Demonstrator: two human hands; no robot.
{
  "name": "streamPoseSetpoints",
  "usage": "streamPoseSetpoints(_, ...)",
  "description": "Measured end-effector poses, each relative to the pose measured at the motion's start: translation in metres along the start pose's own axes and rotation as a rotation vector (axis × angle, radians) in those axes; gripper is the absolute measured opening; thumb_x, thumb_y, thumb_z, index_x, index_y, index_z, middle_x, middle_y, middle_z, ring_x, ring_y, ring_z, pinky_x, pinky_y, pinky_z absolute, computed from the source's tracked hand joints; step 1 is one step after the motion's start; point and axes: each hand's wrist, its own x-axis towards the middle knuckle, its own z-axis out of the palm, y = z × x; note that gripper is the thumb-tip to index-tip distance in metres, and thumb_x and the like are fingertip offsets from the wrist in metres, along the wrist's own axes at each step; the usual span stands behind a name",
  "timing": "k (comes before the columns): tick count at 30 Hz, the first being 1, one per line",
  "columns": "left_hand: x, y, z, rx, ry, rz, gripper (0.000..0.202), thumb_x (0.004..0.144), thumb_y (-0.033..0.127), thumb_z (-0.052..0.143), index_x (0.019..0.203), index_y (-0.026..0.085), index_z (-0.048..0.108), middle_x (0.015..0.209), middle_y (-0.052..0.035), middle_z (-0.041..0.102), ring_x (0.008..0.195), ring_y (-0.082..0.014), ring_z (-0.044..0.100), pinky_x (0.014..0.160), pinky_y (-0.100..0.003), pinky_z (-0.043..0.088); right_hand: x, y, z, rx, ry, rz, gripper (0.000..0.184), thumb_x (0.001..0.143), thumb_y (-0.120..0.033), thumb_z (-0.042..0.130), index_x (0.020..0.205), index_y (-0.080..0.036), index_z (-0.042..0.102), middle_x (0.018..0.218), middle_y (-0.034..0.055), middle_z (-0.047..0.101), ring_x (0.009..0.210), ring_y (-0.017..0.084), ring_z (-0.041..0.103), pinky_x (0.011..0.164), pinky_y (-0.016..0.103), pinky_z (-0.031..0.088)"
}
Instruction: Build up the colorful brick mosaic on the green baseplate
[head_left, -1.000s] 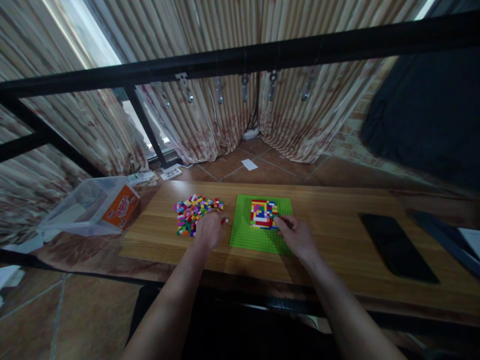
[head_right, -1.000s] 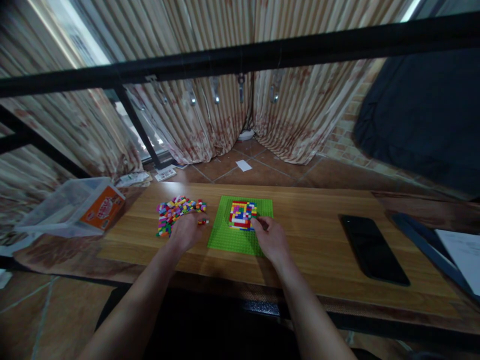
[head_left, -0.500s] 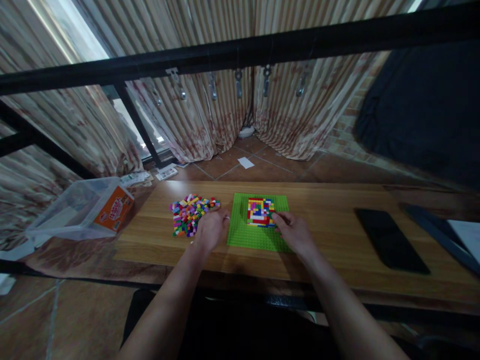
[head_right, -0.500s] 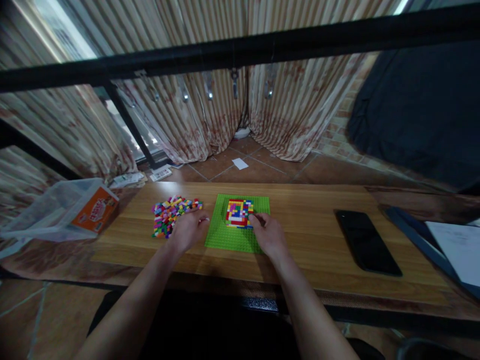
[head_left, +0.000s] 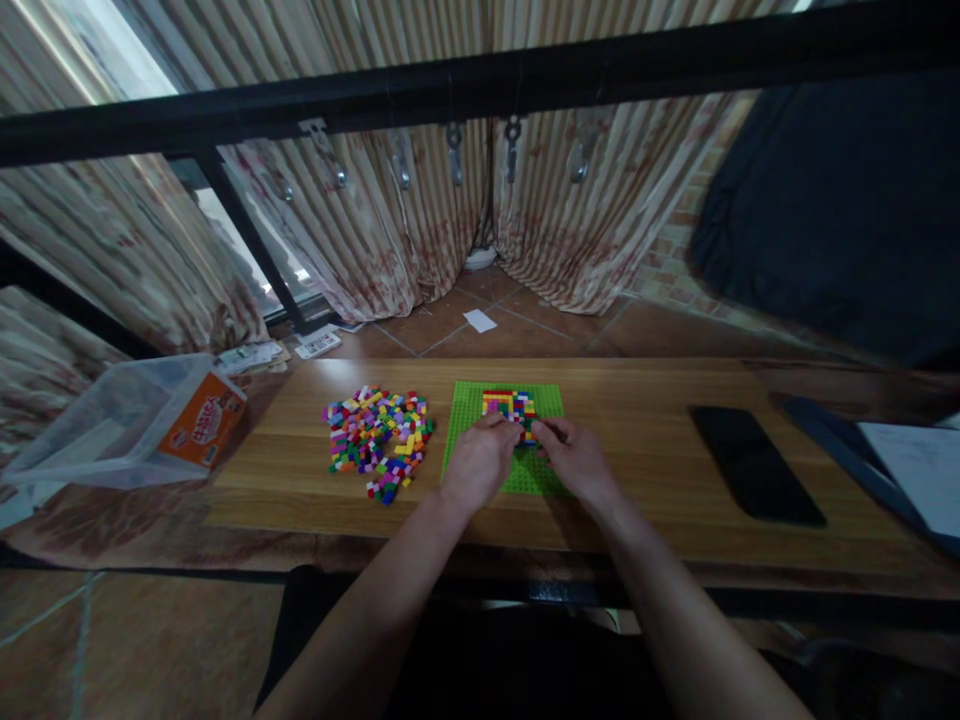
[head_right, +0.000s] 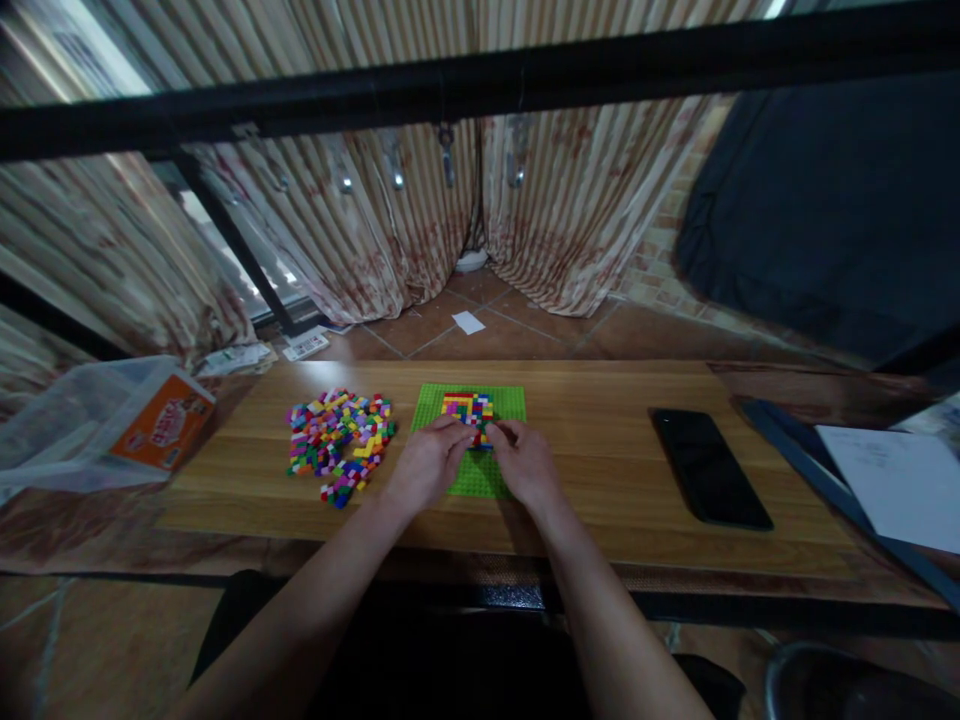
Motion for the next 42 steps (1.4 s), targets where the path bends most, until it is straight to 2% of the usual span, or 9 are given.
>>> streamPoseSetpoints(13,0.002,0.01,0.007,0.128,-0.037,-0.072,0.026,0.095,0.019,0.042,0.091,0.019,0.068,0.092,-0.0055,0.069,0.085,-0.0162,0.065,0.079,-0.026,0.051,0.0,0.002,0.001,-0.014,-0.002,-0.019,0.037,0.085,-0.047,0.052,0.095,-0.015,0.07,0.086,0.0084,0.074,0.062,0.018,0.068,0.057,0.028,0.051)
streamPoseSetpoints(20,0.001,0.013,0.01,0.091,0.013,-0.085,0.023,0.092,0.016,0.044,0.105,0.019,0.063,0.103,-0.0061,0.07,0.089,-0.0174,0.067,0.082,-0.029,0.052,0.0,0.002,0.001,-0.02,0.015,-0.038,0.037,0.085,-0.046,0.052,0.096,-0.016,0.07,0.088,0.0085,0.074,0.063,0.018,0.068,0.058,0.028,0.051)
streamPoseSetpoints(27,0.0,0.012,0.014,0.081,0.032,-0.151,0.015,0.092,0.019,0.046,0.102,0.02,0.057,0.092,-0.0052,0.07,0.082,-0.0175,0.067,0.074,-0.028,0.052,-0.001,0.0,0.001,-0.014,0.008,-0.007,0.036,0.085,-0.045,0.053,0.098,-0.017,0.07,0.088,0.0078,0.075,0.062,0.017,0.068,0.058,0.028,0.051)
streamPoseSetpoints(34,0.0,0.01,0.016,0.11,0.031,-0.112,0.017,0.088,0.013,0.048,0.099,0.02,0.059,0.098,-0.0058,0.067,0.083,-0.0173,0.064,0.076,-0.029,0.051,-0.001,0.0,0.001,-0.023,0.009,-0.004,0.037,0.085,-0.046,0.053,0.098,-0.016,0.07,0.088,0.009,0.074,0.065,0.018,0.068,0.059,0.028,0.052)
streamPoseSetpoints(42,-0.001,0.017,0.015,0.231,-0.009,-0.124,0.022,0.096,0.017,0.039,0.103,0.019,0.06,0.102,-0.0079,0.065,0.091,-0.0181,0.062,0.08,-0.029,0.05,-0.001,0.001,0.002,0.014,0.008,-0.006,0.037,0.085,-0.045,0.053,0.097,-0.015,0.07,0.087,0.0087,0.074,0.062,0.017,0.068,0.056,0.027,0.051)
